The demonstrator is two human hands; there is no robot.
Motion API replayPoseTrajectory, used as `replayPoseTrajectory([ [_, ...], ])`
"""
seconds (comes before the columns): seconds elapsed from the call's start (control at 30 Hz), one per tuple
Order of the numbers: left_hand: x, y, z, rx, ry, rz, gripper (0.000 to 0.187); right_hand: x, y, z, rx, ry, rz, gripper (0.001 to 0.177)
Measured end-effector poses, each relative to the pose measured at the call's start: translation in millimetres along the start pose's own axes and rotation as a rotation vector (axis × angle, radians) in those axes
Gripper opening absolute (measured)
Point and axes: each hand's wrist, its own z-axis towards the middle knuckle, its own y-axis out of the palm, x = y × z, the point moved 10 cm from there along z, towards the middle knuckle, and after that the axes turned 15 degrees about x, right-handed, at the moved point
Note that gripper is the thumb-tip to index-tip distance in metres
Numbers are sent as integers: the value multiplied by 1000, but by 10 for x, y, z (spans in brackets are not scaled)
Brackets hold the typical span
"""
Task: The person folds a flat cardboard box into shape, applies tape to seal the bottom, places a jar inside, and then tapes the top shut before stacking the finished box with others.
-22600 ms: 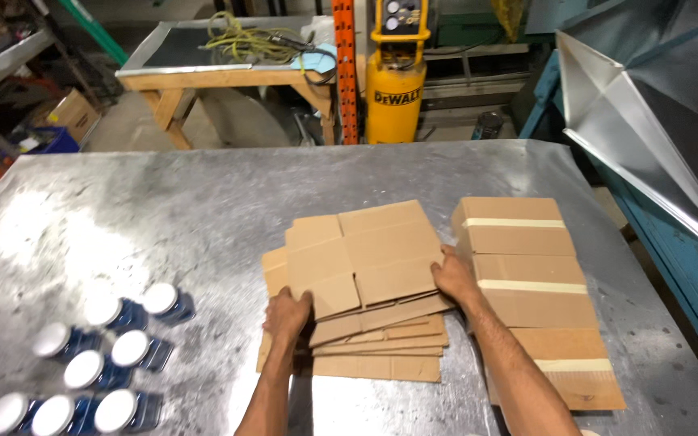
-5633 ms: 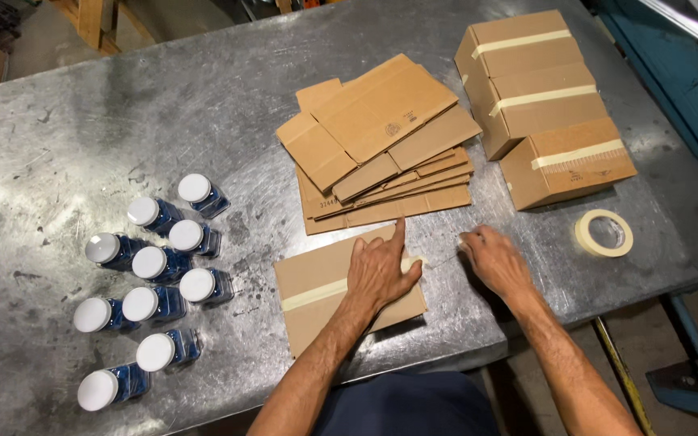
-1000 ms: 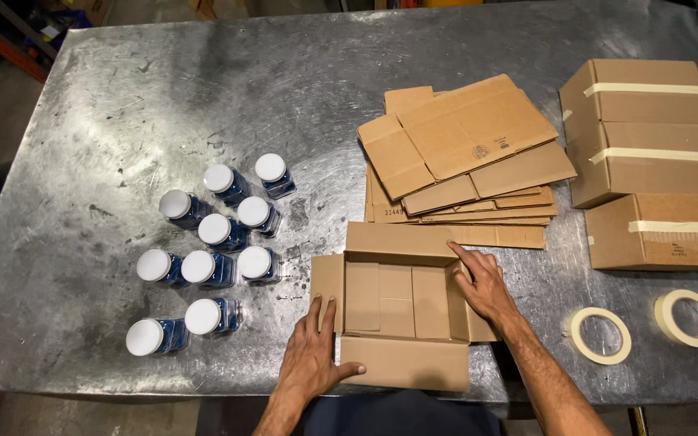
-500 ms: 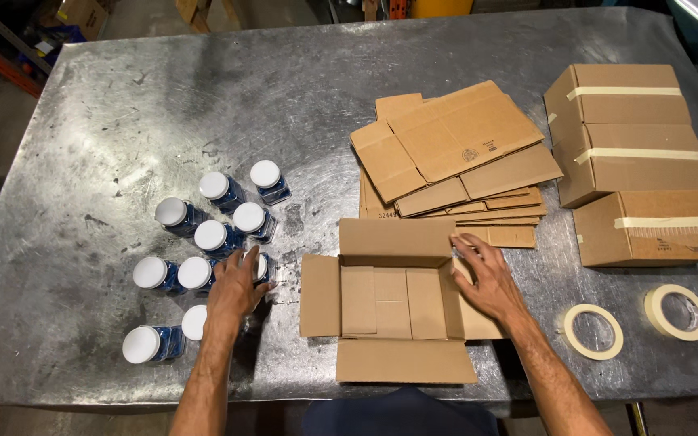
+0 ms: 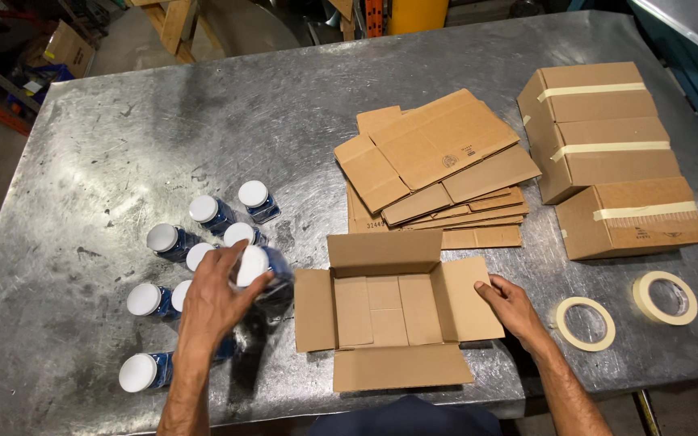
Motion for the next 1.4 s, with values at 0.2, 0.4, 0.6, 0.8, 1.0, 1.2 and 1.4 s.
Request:
replayPoseTrajectory([
  [0.2,1190,548,-202,-317,120,-186,78,398,51,290,-12,1,62,35],
  [0.4,1452,2059,-844,-542,319,-136,73,129,41,-19,2,-2,118,32],
  [0.6,1369,2474,-1119,-607,299,-21,66,255,31,92,13,-40,128,30],
  [0.8,1466,2275,-1192,-632,278,-49,62,128,38,0,6,-34,136,32],
  [1.0,1454,2349,-1258,-641,291,-49,63,96,30,-47,1,-26,169,30],
  [1.2,1501,2241,-1201,-561,307,-75,64,127,32,-10,-5,-37,171,30],
  [1.4,1445,2451,-1087,-507,324,-78,68,-1,30,-84,-14,-33,179,30],
])
